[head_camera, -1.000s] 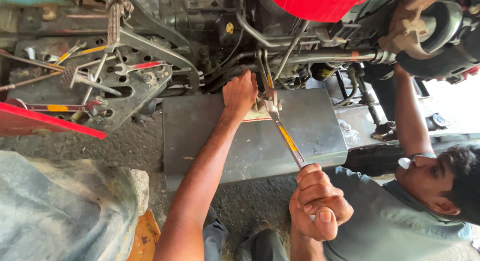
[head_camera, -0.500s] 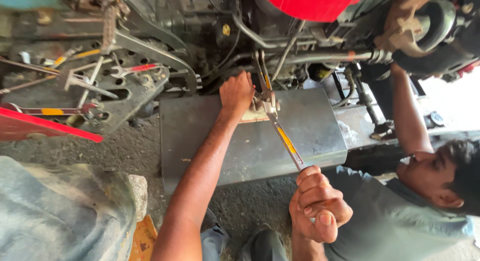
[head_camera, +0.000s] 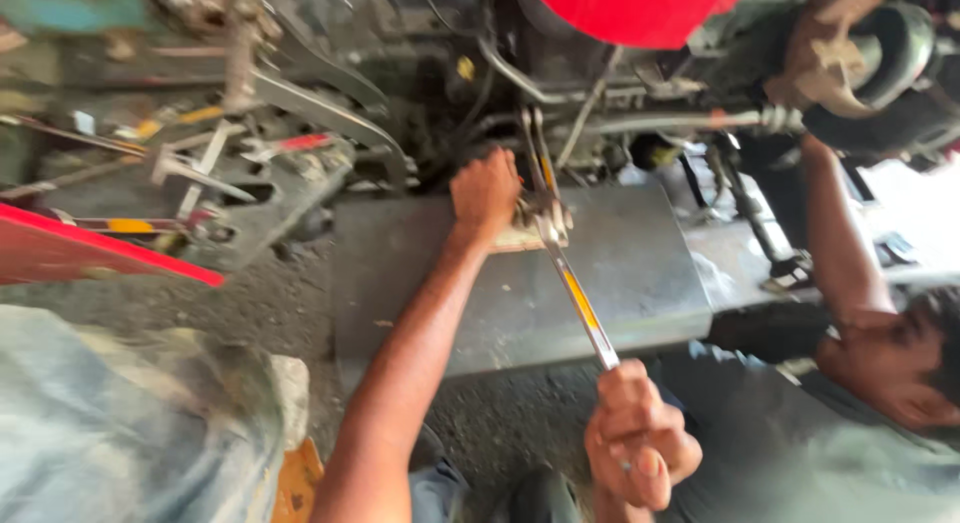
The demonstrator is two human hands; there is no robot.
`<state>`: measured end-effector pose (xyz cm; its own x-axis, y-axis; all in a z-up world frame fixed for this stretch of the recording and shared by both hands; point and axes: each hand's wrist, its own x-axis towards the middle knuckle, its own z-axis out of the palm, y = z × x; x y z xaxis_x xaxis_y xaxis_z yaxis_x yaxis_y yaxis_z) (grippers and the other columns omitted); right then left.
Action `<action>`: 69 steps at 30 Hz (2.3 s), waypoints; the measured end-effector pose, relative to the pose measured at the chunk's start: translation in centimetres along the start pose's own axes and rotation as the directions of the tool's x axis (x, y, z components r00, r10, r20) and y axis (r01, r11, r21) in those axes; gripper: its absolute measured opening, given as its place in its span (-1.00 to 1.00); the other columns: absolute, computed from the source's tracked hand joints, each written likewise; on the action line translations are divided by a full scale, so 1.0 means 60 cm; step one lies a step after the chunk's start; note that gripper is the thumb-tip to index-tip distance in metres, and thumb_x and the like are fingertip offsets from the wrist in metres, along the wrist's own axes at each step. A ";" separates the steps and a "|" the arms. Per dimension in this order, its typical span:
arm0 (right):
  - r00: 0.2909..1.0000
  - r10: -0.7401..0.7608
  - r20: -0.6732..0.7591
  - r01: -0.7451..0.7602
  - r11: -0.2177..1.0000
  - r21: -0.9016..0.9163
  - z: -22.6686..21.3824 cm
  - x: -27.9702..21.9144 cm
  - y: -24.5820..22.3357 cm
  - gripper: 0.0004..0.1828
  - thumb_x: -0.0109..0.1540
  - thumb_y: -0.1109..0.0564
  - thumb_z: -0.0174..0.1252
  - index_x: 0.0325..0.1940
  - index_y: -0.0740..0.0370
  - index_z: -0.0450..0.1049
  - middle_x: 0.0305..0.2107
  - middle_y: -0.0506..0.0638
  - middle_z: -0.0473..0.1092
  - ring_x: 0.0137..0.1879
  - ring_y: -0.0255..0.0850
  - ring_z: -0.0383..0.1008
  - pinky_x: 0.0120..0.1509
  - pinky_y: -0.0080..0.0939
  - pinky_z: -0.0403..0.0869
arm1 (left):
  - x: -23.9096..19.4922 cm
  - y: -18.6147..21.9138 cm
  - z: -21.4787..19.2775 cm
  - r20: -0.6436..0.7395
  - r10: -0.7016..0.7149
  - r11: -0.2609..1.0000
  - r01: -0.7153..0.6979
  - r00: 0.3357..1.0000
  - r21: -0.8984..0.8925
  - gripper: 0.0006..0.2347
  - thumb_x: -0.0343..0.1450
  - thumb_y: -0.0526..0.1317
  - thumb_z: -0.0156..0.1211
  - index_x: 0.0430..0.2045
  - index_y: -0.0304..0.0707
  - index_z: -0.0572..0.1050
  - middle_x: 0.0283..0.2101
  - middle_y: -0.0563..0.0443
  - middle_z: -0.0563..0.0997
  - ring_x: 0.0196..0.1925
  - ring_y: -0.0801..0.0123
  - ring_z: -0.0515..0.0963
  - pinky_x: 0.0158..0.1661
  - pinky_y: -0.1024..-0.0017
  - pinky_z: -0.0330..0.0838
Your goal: The person works underneath a red tractor, using wrenches to tighten bolts and adjust components on the engine and chassis. They coordinate with a second person who assists with holding parts and providing tools. The task involves repetitive tightening and inspection of mechanical connections.
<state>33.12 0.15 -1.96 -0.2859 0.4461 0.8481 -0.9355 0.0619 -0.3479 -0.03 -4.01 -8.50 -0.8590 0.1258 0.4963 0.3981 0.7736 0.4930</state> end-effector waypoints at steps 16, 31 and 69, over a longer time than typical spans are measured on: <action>0.892 0.426 0.154 -0.395 0.898 -0.194 0.096 0.233 -0.007 -0.61 0.25 0.11 0.42 -0.37 0.25 0.29 -0.49 0.00 0.30 -0.32 -0.15 0.31 0.05 0.04 0.46 | 0.031 0.063 -0.057 0.259 -0.136 0.931 0.212 0.956 -0.297 -0.70 0.47 0.05 0.14 -0.26 -0.23 0.48 -0.26 -0.32 0.67 -0.18 -0.26 0.62 -0.17 -0.11 0.48; 0.480 0.872 -0.092 -0.492 0.181 -0.852 -0.021 0.336 0.230 -0.64 0.18 -0.11 0.38 -0.21 0.23 0.58 -0.47 0.11 0.53 -0.33 0.04 0.54 -0.29 -0.01 0.46 | -0.064 -0.001 -0.120 0.833 -0.018 0.258 0.807 0.554 -0.531 -0.89 0.40 -0.24 0.17 -0.31 -0.28 0.48 -0.51 0.10 0.46 -0.52 0.51 0.43 -0.49 0.47 0.32; -0.036 0.986 0.163 -0.574 0.113 -0.811 0.075 0.208 -0.068 -0.83 0.23 0.11 0.28 -0.21 0.29 0.58 -0.51 0.11 0.54 -0.39 -0.20 0.57 -0.25 -0.08 0.51 | -0.271 0.176 -0.386 0.815 -0.142 -0.206 0.789 0.561 -0.579 -0.81 0.46 -0.12 0.13 -0.33 -0.29 0.51 -0.45 0.02 0.58 -0.41 0.43 0.58 -0.31 0.43 0.45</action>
<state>32.46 1.47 11.85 -0.9459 -0.1006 -0.3086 0.2269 0.4751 -0.8502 25.59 -12.26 5.22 -0.8010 0.4675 -0.3741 -0.5735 -0.4196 0.7036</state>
